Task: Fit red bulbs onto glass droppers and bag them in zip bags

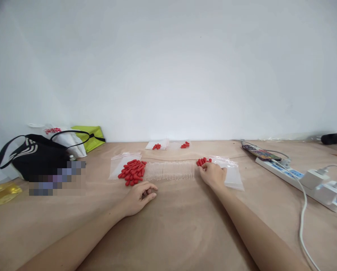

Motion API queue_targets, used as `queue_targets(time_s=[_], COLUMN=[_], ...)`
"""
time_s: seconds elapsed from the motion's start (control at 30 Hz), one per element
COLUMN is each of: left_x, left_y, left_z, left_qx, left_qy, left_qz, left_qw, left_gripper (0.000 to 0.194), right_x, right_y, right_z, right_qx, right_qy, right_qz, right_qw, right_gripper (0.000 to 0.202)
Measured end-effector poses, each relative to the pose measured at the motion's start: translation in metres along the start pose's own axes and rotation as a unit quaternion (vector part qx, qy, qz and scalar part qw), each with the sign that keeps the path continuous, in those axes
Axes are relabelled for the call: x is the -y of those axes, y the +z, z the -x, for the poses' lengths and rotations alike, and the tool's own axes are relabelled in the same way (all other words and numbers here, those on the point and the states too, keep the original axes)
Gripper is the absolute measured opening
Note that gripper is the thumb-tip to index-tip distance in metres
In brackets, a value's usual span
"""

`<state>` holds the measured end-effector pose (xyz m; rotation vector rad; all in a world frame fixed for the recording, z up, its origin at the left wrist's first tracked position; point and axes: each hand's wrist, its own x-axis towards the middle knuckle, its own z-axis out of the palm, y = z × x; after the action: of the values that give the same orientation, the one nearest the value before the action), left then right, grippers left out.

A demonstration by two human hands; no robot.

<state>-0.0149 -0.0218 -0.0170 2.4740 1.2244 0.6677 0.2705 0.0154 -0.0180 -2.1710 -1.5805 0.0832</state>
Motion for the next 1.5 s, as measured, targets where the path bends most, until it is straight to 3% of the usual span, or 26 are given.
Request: queue_targets(time_s=[0.1, 0.2, 0.4, 0.5, 0.67, 0.8, 0.87, 0.93, 0.97, 1.07, 1.23, 1.5], left_x=[-0.001, -0.001, 0.015, 0.028, 0.04, 0.035, 0.026, 0.013, 0.007, -0.008, -0.011, -0.019], left_y=[0.002, -0.001, -0.037, -0.05, -0.051, -0.052, -0.049, -0.04, -0.034, -0.013, 0.001, 0.008], left_z=[0.0, 0.0, -0.005, -0.007, -0.014, -0.016, -0.014, -0.011, -0.008, -0.001, 0.002, -0.005], left_qx=[0.002, -0.016, -0.128, -0.102, -0.059, -0.076, -0.113, -0.134, -0.125, -0.026, -0.002, -0.03], left_qy=[0.005, 0.003, -0.037, -0.02, -0.002, 0.004, 0.011, 0.028, 0.04, 0.069, 0.016, 0.002], left_qz=[0.001, -0.01, -0.185, -0.237, -0.268, -0.231, -0.182, -0.116, -0.081, 0.004, 0.033, 0.078], left_qw=[1.0, 1.0, 0.974, 0.966, 0.962, 0.97, 0.977, 0.984, 0.988, 0.997, 0.999, 0.996], left_gripper=[0.014, 0.011, 0.007, 0.013, 0.015, 0.014, 0.014, 0.013, 0.013, 0.016, 0.02, 0.01], right_x=[0.021, 0.033, 0.037, 0.04, 0.048, 0.043, 0.035, 0.025, 0.021, 0.014, 0.02, 0.035], right_y=[0.006, 0.013, 0.022, 0.024, 0.018, 0.012, 0.011, 0.011, 0.012, 0.012, 0.01, 0.006], right_z=[-0.002, -0.008, -0.02, -0.022, -0.016, 0.005, 0.022, 0.04, 0.049, 0.069, 0.077, 0.084], right_qx=[0.047, 0.053, 0.051, 0.054, 0.026, -0.064, -0.099, -0.079, -0.057, -0.001, 0.057, 0.06], right_qy=[-0.008, 0.012, 0.023, 0.013, -0.02, -0.125, -0.228, -0.315, -0.344, -0.396, -0.413, -0.392], right_qz=[0.038, 0.06, 0.091, 0.108, 0.123, 0.096, 0.044, -0.021, -0.05, -0.114, -0.118, -0.168], right_qw=[0.998, 0.997, 0.994, 0.993, 0.992, 0.985, 0.968, 0.945, 0.936, 0.911, 0.901, 0.902], right_gripper=[0.028, 0.025, 0.021, 0.017, 0.02, 0.028, 0.027, 0.023, 0.022, 0.021, 0.028, 0.021])
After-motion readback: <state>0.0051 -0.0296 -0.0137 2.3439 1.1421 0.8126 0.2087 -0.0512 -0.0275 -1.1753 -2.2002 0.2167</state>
